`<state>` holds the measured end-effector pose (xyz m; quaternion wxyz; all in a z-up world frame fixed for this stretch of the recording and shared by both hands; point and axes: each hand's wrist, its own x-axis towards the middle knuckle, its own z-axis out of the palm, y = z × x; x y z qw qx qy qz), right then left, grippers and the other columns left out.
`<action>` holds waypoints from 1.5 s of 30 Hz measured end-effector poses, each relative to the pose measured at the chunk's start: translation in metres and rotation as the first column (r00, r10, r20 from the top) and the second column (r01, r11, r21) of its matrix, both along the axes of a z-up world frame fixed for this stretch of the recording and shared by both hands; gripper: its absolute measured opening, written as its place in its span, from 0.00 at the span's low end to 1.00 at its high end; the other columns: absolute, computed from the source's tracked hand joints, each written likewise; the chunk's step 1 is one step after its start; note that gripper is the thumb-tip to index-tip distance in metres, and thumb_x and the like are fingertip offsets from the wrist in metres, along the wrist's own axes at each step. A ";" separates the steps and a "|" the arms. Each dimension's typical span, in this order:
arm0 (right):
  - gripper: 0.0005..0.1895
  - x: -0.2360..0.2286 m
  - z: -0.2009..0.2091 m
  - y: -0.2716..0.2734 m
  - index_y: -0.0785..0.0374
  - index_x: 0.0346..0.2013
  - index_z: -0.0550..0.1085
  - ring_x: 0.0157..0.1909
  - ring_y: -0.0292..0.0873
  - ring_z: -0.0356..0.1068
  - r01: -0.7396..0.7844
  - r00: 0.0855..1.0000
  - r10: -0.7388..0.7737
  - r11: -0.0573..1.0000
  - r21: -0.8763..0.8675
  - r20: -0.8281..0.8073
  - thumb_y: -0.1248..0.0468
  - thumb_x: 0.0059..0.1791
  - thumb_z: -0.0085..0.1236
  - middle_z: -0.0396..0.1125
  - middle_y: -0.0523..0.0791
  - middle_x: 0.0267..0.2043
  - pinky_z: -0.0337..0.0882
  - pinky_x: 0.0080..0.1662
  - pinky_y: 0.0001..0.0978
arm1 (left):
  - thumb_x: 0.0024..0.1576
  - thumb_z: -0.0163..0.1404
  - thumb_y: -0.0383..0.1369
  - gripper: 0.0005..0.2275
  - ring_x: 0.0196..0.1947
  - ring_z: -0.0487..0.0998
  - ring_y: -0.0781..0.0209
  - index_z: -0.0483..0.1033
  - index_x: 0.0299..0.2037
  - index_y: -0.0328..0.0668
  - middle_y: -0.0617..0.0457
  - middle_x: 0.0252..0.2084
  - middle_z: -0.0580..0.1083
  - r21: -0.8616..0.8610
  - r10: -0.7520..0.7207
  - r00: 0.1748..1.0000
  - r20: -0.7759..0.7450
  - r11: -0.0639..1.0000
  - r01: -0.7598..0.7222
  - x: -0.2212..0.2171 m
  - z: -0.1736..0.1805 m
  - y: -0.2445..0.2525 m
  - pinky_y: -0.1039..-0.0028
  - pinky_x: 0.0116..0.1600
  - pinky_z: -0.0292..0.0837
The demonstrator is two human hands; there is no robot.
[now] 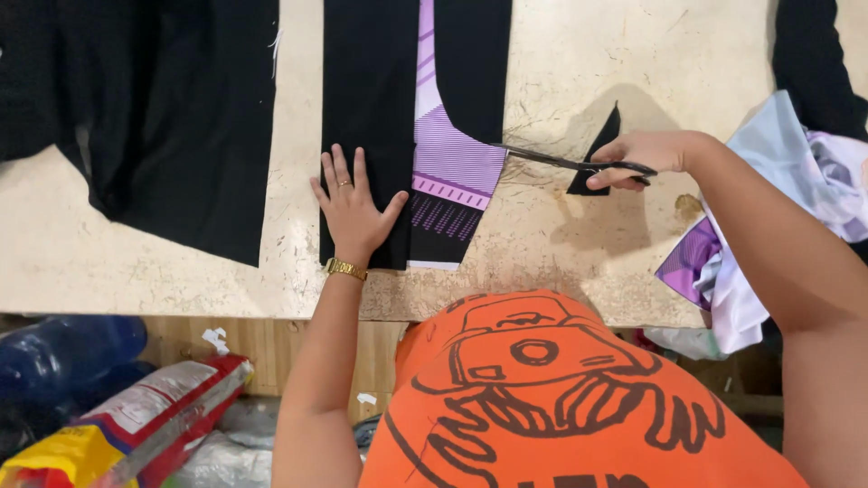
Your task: The person uses scissors to cut a piece of black fabric along a purple and white patterned paper template. After cutting, they remove the template, fold the fabric, and then roll the cut piece into a tight cylinder.
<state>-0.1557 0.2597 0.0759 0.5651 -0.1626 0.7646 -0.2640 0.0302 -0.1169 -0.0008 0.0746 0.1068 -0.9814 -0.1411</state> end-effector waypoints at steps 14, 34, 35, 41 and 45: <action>0.19 -0.007 -0.001 -0.019 0.65 0.14 0.67 0.11 0.43 0.59 0.003 1.000 -0.003 1.000 0.006 -0.016 0.55 0.37 0.63 0.57 0.47 0.05 0.57 0.21 0.29 | 0.50 0.42 0.63 0.40 0.69 0.40 0.42 0.52 0.66 0.44 0.38 0.69 0.43 0.024 0.008 1.000 0.000 1.000 -0.008 -0.001 0.000 0.001 0.43 0.64 0.33; 0.25 0.020 0.024 -0.044 0.64 0.12 0.66 0.11 0.44 0.62 -0.061 0.995 0.065 0.997 0.050 -0.069 0.47 0.39 0.58 0.60 0.48 0.05 0.61 0.21 0.31 | 0.50 0.42 0.63 0.40 0.69 0.39 0.41 0.51 0.67 0.45 0.38 0.69 0.43 0.023 0.002 1.000 -0.022 1.000 -0.001 -0.001 -0.005 0.001 0.43 0.64 0.32; 0.26 0.022 0.026 -0.048 0.64 0.12 0.65 0.12 0.44 0.62 -0.052 0.996 0.054 0.998 0.033 -0.076 0.45 0.39 0.57 0.59 0.48 0.05 0.62 0.22 0.31 | 0.51 0.42 0.63 0.39 0.69 0.39 0.40 0.51 0.67 0.45 0.38 0.69 0.43 0.027 0.002 0.999 -0.032 1.000 -0.001 -0.001 -0.005 0.001 0.43 0.64 0.31; 0.26 0.027 0.009 -0.055 0.64 0.11 0.63 0.11 0.44 0.62 0.007 0.997 -0.008 1.000 -0.011 -0.076 0.47 0.39 0.59 0.59 0.48 0.05 0.61 0.21 0.29 | 0.50 0.43 0.62 0.40 0.69 0.39 0.40 0.51 0.66 0.45 0.38 0.69 0.43 0.026 -0.001 0.999 -0.038 1.000 0.002 -0.001 -0.006 0.000 0.42 0.64 0.31; 0.24 0.034 0.007 -0.055 0.64 0.12 0.63 0.10 0.43 0.61 0.064 0.996 -0.065 0.998 -0.018 -0.068 0.51 0.40 0.60 0.57 0.47 0.05 0.60 0.19 0.28 | 0.51 0.43 0.62 0.39 0.69 0.39 0.40 0.51 0.66 0.45 0.38 0.69 0.43 0.036 0.000 1.000 -0.027 0.999 0.001 -0.001 -0.004 0.001 0.42 0.64 0.31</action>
